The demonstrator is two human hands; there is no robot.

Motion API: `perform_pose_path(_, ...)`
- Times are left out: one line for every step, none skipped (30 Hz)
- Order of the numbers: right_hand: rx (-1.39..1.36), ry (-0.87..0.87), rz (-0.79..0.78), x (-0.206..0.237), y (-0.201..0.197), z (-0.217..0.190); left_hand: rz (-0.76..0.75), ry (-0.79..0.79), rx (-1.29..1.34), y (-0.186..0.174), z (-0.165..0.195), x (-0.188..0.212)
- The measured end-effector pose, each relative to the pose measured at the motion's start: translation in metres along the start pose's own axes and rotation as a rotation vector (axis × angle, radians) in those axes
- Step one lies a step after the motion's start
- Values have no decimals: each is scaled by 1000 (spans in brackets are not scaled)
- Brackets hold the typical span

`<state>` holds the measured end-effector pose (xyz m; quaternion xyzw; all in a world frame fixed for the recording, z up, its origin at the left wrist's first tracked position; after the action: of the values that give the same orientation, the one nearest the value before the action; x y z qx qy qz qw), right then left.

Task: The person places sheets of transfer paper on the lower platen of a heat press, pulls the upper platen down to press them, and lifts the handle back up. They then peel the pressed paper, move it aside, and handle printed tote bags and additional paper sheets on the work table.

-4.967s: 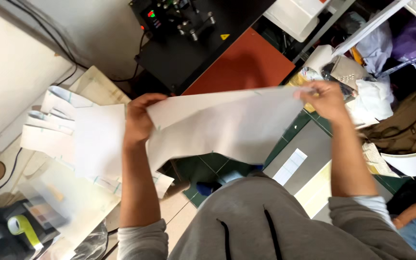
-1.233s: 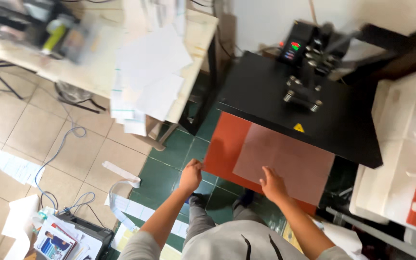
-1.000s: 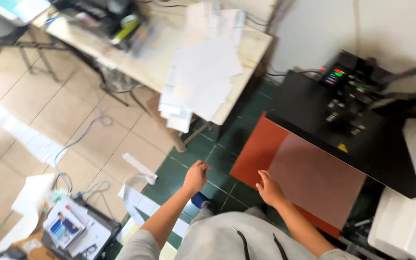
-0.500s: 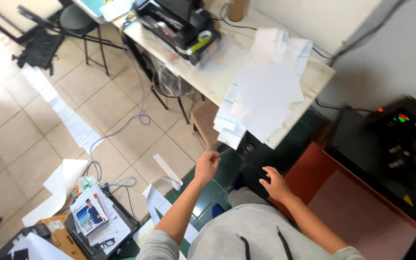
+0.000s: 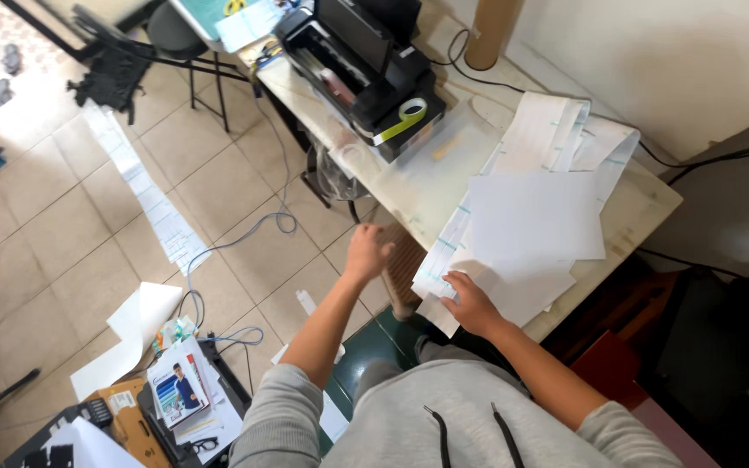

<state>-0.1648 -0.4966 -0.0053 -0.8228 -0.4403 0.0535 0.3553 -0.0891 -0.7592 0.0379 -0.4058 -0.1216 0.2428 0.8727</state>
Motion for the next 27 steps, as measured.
perform_pose_path(33, -4, -11, -7, -4, 0, -8, -12, -20, -2, -1, -15)
perform_pose_path(40, 21, -34, -12, -8, 1, 0, -3, -35, -2, 0, -27)
perform_pose_path(51, 46, -52, -17, -12, 2, 10, 12, -46, -1, 3, -41)
perform_pose_path(63, 67, -68, -19, -16, 4, 25, 30, -58, -1, 4, -55)
perform_pose_path(66, 75, -43, -21, -19, 5, 47, 52, -95, -2, 5, -70)
perform_pose_path(70, 82, -20, -22, -23, 6, 70, 72, -131, -4, 5, -83)
perform_pose_path(72, 93, -2, -20, -25, 8, 89, 88, -167, -5, 4, -92)
perform_pose_path(75, 112, 23, -18, -26, 10, 88, 76, -168, -6, 1, -101)
perform_pose_path(78, 132, 48, -15, -27, 12, 88, 66, -170, -8, 0, -111)
perform_pose_path(81, 152, 79, -11, -27, 15, 88, 59, -172, -10, 0, -120)
perform_pose_path(44, 176, 107, -5, -27, 18, 39, 48, -141, -8, 0, -127)
perform_pose_path(8, 197, 138, 1, -25, 21, -9, 40, -111, -6, 2, -135)
perform_pose_path(-30, 217, 171, 8, -23, 23, -56, 32, -82, -6, 7, -142)
perform_pose_path(-57, 253, 191, 14, -19, 25, 35, 127, -32, -10, 17, -149)
perform_pose_path(-86, 291, 213, 21, -14, 26, 122, 223, 21, -14, 30, -154)
perform_pose_path(-116, 329, 235, 26, -9, 27, 208, 318, 77, -20, 43, -158)
perform_pose_path(-127, 341, 247, 31, -3, 25, 228, 364, 95, -25, 54, -162)
perform_pose_path(-137, 351, 255, 34, 3, 23, 248, 404, 114, -31, 66, -166)
perform_pose_path(-146, 361, 258, 36, 9, 19, 269, 439, 133, -40, 74, -166)
perform_pose_path(-143, 349, 264, 37, 14, 13, 284, 485, 137, -51, 81, -164)
perform_pose_path(-142, 335, 272, 37, 18, 9, 300, 533, 140, -63, 89, -163)
perform_pose_path(-138, 321, 286, 36, 22, 5, 317, 587, 145, -75, 97, -163)
perform_pose_path(-159, 304, 319, 35, 23, 0, 373, 618, 175, -87, 103, -159)
perform_pose_path(-181, 290, 350, 35, 23, -5, 425, 646, 205, -99, 106, -154)
perform_pose_path(-201, 272, 385, 35, 22, -10, 482, 677, 236, -111, 109, -152)
perform_pose_path(-221, 301, 394, 34, 22, -14, 502, 685, 333, -121, 108, -152)
perform_pose_path(-244, 335, 401, 34, 21, -18, 516, 688, 431, -129, 105, -149)
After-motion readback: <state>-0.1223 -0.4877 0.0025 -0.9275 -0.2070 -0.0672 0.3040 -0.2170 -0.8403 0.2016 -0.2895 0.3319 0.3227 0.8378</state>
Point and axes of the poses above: each hand's wrist, its own x-axis away from the middle knuckle, its own y-axis out of the palm, z = x × y, the point moved 4 cm from there along -x, towards the middle knuckle, and after that the axes turned 7 degrees about y, right-handed, at the moved point
